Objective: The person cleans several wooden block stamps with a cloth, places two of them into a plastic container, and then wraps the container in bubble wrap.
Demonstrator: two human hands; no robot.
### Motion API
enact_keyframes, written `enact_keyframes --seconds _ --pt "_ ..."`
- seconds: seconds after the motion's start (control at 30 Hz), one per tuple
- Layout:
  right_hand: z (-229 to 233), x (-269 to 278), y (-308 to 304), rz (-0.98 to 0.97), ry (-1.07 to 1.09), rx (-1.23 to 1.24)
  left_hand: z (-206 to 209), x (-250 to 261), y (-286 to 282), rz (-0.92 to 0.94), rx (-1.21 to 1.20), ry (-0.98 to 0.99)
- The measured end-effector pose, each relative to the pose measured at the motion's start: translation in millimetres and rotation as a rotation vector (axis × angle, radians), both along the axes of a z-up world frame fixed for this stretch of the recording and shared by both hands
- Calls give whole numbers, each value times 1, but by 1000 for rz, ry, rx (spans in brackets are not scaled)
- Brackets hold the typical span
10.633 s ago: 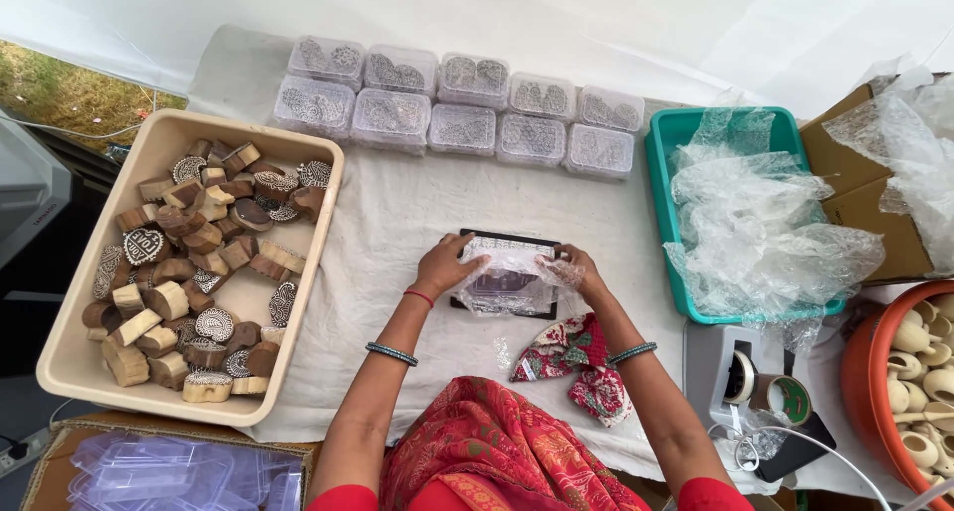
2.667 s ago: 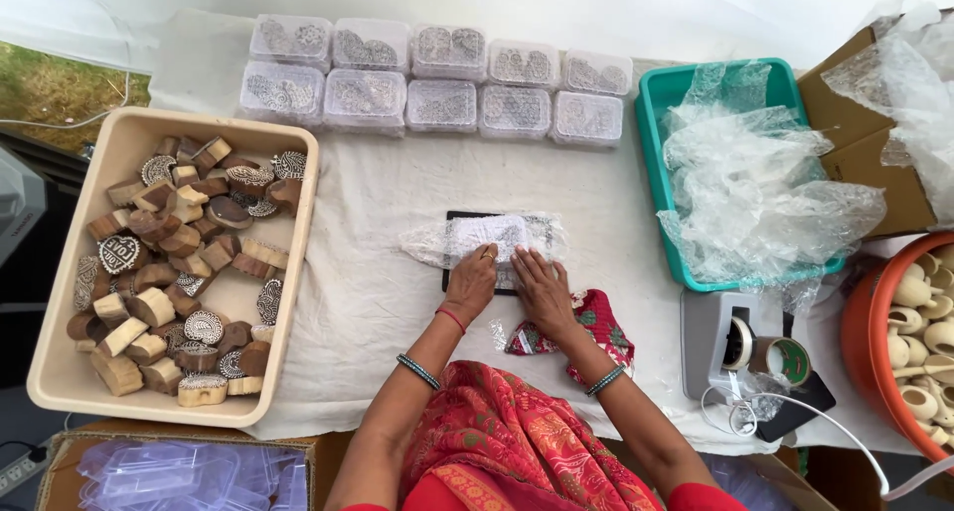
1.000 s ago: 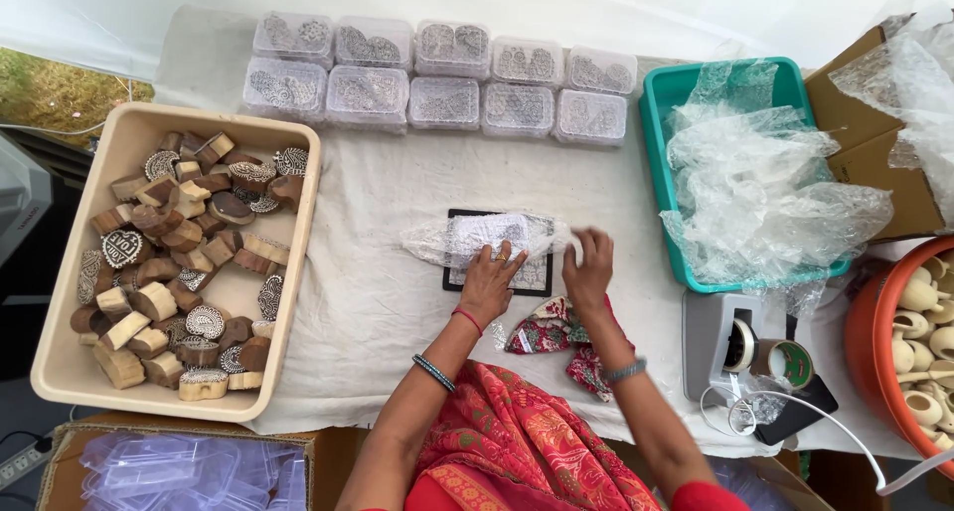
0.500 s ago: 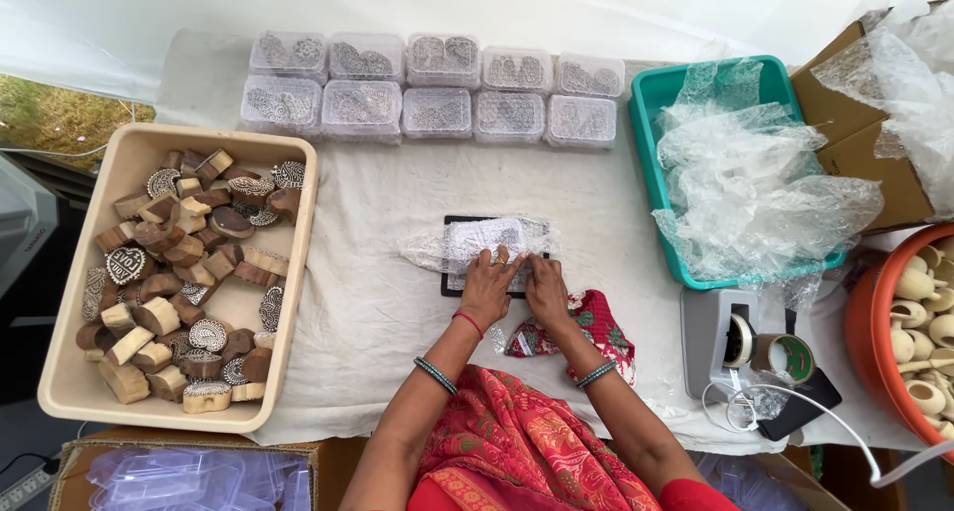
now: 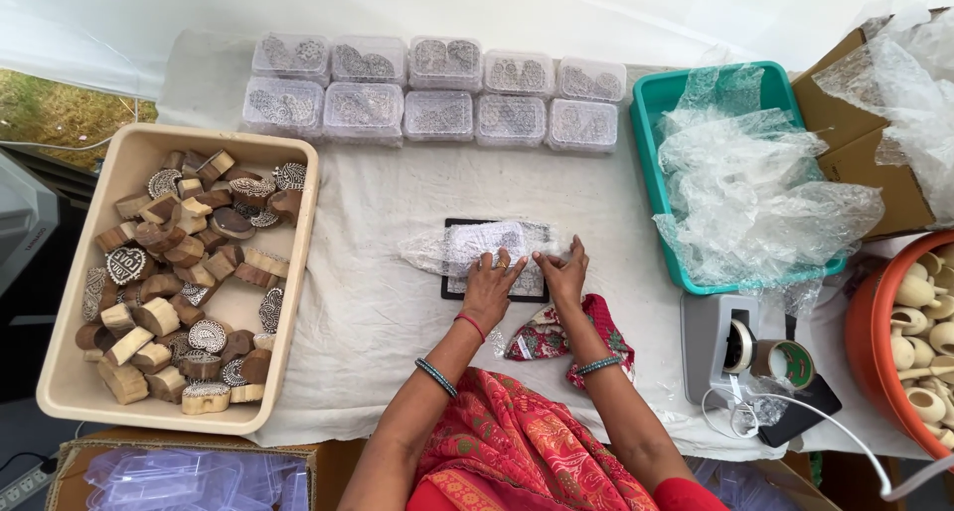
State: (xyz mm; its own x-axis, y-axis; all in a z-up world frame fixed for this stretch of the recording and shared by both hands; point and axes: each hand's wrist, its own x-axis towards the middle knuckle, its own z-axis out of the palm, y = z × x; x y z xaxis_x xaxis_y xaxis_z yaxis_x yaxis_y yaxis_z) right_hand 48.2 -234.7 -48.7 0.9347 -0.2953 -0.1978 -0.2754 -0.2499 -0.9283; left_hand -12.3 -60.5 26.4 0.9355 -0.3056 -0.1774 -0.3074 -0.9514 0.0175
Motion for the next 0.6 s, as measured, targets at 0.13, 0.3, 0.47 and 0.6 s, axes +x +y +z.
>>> enact_keyframes --seconds 0.13,0.3,0.47,0.6 --pt "-7 19 -1 59 -21 -288 -16 -1 -2 3 -9 -49" --pt "-19 39 -8 126 33 -480 -22 -2 -3 8 -15 -83" --pt "-86 51 -28 178 100 5 -25 -2 -4 13 -5 -94" --pt "-26 44 -9 175 30 106 -25 -2 -5 12 4 -89"
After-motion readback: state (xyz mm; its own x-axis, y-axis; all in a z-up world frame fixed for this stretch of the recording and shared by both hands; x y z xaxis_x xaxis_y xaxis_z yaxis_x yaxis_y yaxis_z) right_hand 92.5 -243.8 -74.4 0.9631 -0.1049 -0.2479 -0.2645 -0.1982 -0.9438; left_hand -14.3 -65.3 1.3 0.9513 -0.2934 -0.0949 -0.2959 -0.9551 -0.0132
